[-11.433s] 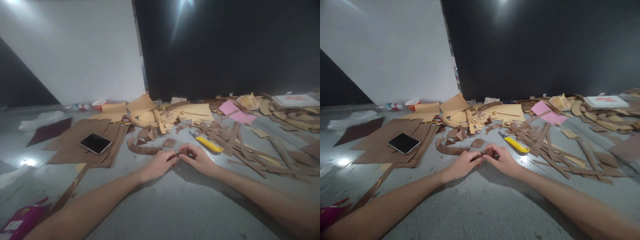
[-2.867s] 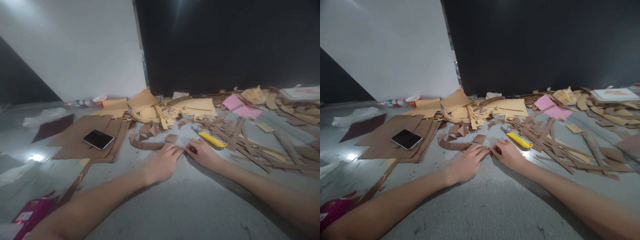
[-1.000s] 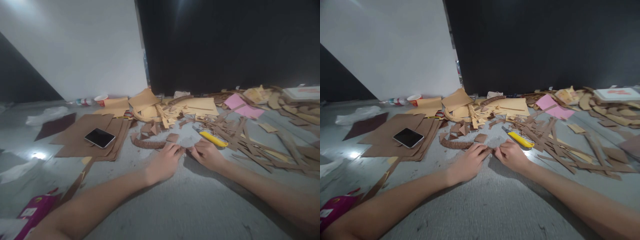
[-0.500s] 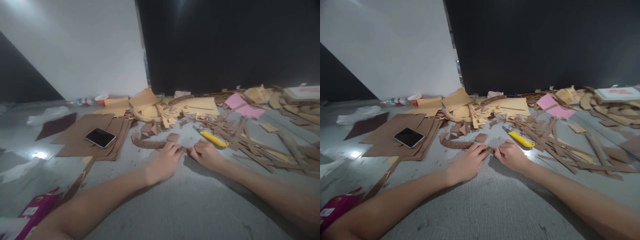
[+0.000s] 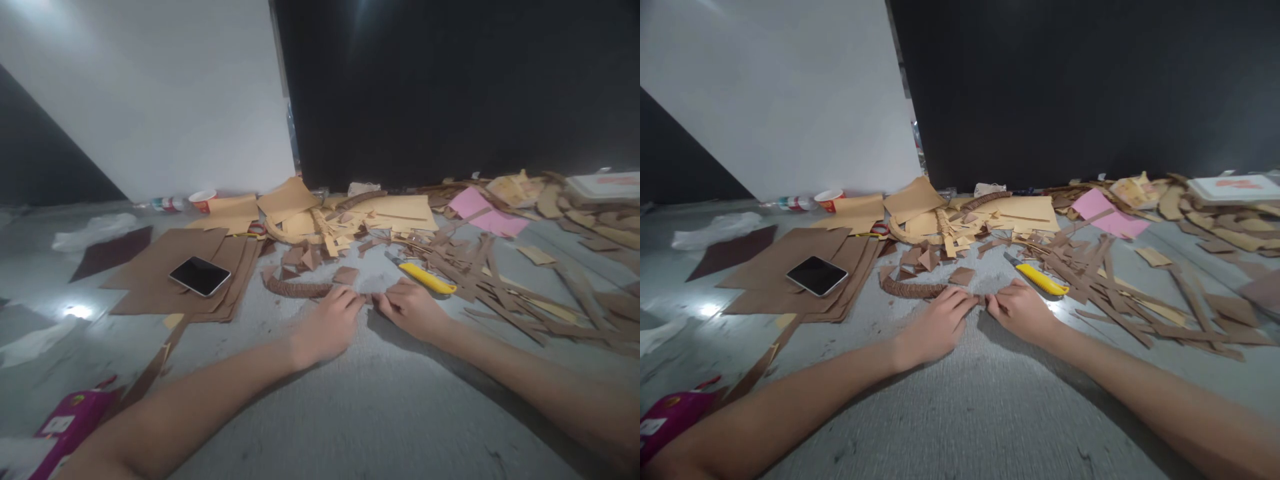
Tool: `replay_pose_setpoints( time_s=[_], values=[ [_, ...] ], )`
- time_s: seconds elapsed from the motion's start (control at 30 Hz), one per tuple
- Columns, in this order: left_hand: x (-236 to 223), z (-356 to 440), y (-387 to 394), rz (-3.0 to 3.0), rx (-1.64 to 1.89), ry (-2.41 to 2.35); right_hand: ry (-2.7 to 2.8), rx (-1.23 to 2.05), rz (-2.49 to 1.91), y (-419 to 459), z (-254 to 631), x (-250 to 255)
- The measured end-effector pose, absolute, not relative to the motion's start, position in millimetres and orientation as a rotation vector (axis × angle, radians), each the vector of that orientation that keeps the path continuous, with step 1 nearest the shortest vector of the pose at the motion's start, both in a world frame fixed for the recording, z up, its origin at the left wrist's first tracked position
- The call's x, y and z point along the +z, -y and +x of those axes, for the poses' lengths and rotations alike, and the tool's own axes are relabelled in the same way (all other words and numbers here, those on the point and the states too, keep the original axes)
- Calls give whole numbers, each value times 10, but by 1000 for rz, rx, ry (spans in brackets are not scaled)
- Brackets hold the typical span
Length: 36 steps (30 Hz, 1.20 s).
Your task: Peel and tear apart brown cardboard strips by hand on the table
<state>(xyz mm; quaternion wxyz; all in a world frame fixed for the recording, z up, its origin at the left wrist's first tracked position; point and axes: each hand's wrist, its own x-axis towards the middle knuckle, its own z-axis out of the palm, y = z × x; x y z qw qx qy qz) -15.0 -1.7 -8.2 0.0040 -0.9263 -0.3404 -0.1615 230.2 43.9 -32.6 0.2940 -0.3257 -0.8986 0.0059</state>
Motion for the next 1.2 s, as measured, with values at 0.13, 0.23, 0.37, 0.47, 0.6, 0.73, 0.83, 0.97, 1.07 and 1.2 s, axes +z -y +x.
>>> replay_pose_setpoints(
  time_s=[0.13,0.23,0.37,0.47,0.6,0.73,0.83,0.97,1.07,1.2],
  values=[
    [-54,-146,24,-2941,-499,1103,2393,44,-891,-453,2303,-320],
    [-25,-139,29,-2949,-448,1109,2380,81,-908,-456,2305,-300],
    [-7,-132,34,-2939,-394,1097,2343,199,-970,-444,2297,-234],
    [-18,-137,34,-2943,-404,1095,2274,334,-1001,-451,2291,-197],
    [-40,-144,30,-2948,-421,1097,2166,545,-1023,-499,2298,-195],
    [-44,-140,27,-2944,-420,1106,2150,647,-1022,-539,2313,-213],
    [-41,-137,28,-2938,-397,1115,2167,621,-1015,-547,2319,-230],
    [-31,-137,31,-2933,-381,1126,2177,593,-1006,-550,2323,-257],
    [-17,-137,35,-2927,-367,1120,2181,598,-1015,-552,2325,-271],
    [-6,-139,38,-2919,-358,1115,2187,605,-1027,-554,2324,-278]
  ],
)
